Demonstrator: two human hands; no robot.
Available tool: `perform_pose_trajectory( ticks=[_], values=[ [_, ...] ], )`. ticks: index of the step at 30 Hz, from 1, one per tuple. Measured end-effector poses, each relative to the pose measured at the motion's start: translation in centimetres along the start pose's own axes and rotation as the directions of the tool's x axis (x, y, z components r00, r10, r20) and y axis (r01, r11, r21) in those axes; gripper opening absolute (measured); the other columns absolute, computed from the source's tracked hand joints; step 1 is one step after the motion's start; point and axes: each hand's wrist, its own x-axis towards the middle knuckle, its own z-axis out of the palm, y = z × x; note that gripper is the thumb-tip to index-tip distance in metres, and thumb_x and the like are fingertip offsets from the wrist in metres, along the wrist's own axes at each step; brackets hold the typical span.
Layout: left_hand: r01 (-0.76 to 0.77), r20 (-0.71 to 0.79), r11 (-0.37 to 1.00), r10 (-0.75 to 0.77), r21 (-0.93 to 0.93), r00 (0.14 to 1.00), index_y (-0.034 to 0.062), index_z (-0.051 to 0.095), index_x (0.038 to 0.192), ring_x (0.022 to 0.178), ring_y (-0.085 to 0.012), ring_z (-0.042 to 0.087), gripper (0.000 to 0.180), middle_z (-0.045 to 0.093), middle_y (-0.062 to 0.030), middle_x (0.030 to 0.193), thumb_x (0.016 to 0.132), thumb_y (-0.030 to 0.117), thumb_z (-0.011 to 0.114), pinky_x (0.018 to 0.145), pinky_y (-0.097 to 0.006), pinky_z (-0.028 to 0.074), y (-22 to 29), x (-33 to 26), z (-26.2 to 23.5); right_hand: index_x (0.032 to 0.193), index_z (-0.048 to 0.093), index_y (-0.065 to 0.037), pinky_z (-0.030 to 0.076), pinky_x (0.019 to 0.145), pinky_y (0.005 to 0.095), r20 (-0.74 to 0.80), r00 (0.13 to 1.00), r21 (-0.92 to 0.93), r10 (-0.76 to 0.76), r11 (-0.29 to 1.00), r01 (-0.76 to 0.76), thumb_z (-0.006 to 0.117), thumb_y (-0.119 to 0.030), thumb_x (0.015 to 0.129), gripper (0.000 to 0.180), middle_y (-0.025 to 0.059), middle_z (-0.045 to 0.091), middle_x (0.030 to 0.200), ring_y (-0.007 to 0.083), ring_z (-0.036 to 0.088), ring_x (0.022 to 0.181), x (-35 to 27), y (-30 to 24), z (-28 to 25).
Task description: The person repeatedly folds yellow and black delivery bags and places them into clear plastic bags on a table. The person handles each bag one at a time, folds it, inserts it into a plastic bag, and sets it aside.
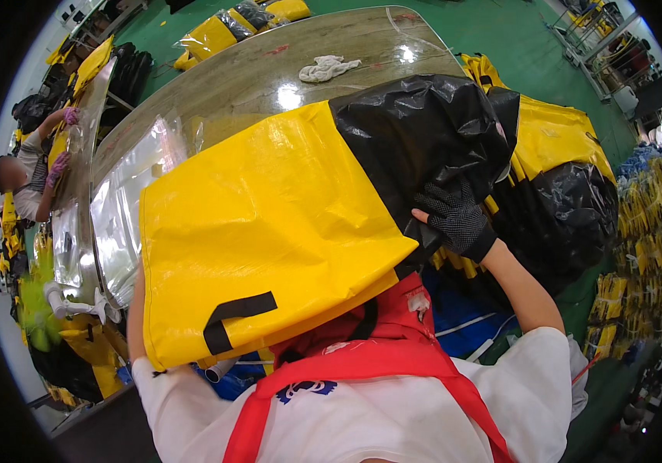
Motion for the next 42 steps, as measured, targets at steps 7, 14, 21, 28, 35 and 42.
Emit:
perform_pose_trajectory(
  ticks=[7, 14, 21, 28, 35, 42],
  values=[
    [-0.105, -0.274, 0.994, 0.100, -0.004, 0.957, 0.0071, 0.039, 0.133, 0.124, -0.0317, 0.038, 0.055, 0.042, -0.0164, 0.133, 0.085, 0.027, 0.055, 0.101, -0.043, 0.027, 9.3, -2.0, -1.6, 0.117, 0.057, -0.017, 0.034, 0.101, 0.0421, 0.017, 0.980, 0.312, 0.200, 0.930, -0.196, 0.063, -0.049, 0.074, 0.054, 0.0133, 0.060, 0.107, 0.0300, 0.053, 0.108, 6.9, 1.3, -12.1],
    [-0.272, 0.005, 0.917, 0.283, 0.291, 0.959, 0.0182, 0.033, 0.139, 0.135, -0.0372, 0.017, 0.085, 0.026, -0.0134, 0.146, 0.068, 0.053, 0.065, 0.104, -0.062, 0.001, 22.6, -5.9, 11.0, 0.140, 0.031, -0.029, 0.002, 0.108, 0.0555, -0.089, 0.932, -0.191, 0.350, 0.913, -0.361, 0.046, -0.061, 0.081, 0.068, 0.0162, 0.021, 0.147, 0.0337, 0.014, 0.137, 8.8, 9.0, 0.5],
    [-0.303, 0.088, 0.903, 0.290, 0.303, 0.953, 0.0135, 0.043, 0.132, 0.127, -0.0397, 0.030, 0.072, 0.037, -0.0173, 0.138, 0.073, 0.048, 0.063, 0.104, -0.054, 0.017, 22.8, -5.5, 10.5, 0.125, 0.047, -0.007, 0.017, 0.104, 0.0591, -0.286, 0.958, 0.206, 0.004, 0.977, 0.058, 0.072, -0.044, 0.069, 0.071, 0.0191, 0.048, 0.126, 0.0424, 0.041, 0.119, -1.1, 0.0, -2.9],
    [-0.850, 0.002, 0.525, 0.851, 0.048, 0.526, 0.0157, 0.040, 0.135, 0.128, -0.0396, 0.029, 0.064, 0.037, -0.0179, 0.137, 0.082, 0.050, 0.050, 0.105, -0.054, 0.016, 37.2, 4.4, 10.7, 0.082, 0.064, -0.009, 0.036, 0.090, 0.0446, -0.261, 0.917, 0.145, 0.302, 0.951, -0.272, 0.059, -0.023, 0.082, 0.015, 0.0082, 0.061, 0.089, 0.0263, 0.056, 0.088, -1.5, -6.2, -3.8],
    [-0.914, 0.151, 0.404, 0.907, -0.046, 0.394, 0.0185, 0.038, 0.136, 0.132, -0.0278, 0.026, 0.050, 0.034, -0.0091, 0.141, 0.091, 0.041, 0.039, 0.107, -0.046, 0.013, 40.5, 2.1, 15.6, 0.080, 0.067, -0.008, 0.048, 0.069, 0.0444, 0.157, 0.987, 0.034, 0.039, 0.998, -0.045, 0.055, -0.036, 0.081, 0.030, 0.0176, 0.064, 0.077, 0.0322, 0.061, 0.078, 10.6, 1.8, -10.8],
    [0.347, 0.531, 0.405, 0.568, -0.846, 0.629, 0.0126, 0.049, 0.128, 0.122, -0.0233, 0.043, 0.035, 0.045, -0.0077, 0.134, 0.094, 0.019, 0.042, 0.103, -0.031, 0.031, 26.1, 0.1, 15.0, 0.102, 0.067, -0.017, 0.044, 0.087, 0.0401, 0.555, 0.794, 0.173, 0.248, 0.899, -0.402, 0.047, -0.062, 0.080, 0.054, 0.0157, 0.063, 0.104, 0.0345, 0.058, 0.099, 17.3, 10.3, -1.0]
  ],
)
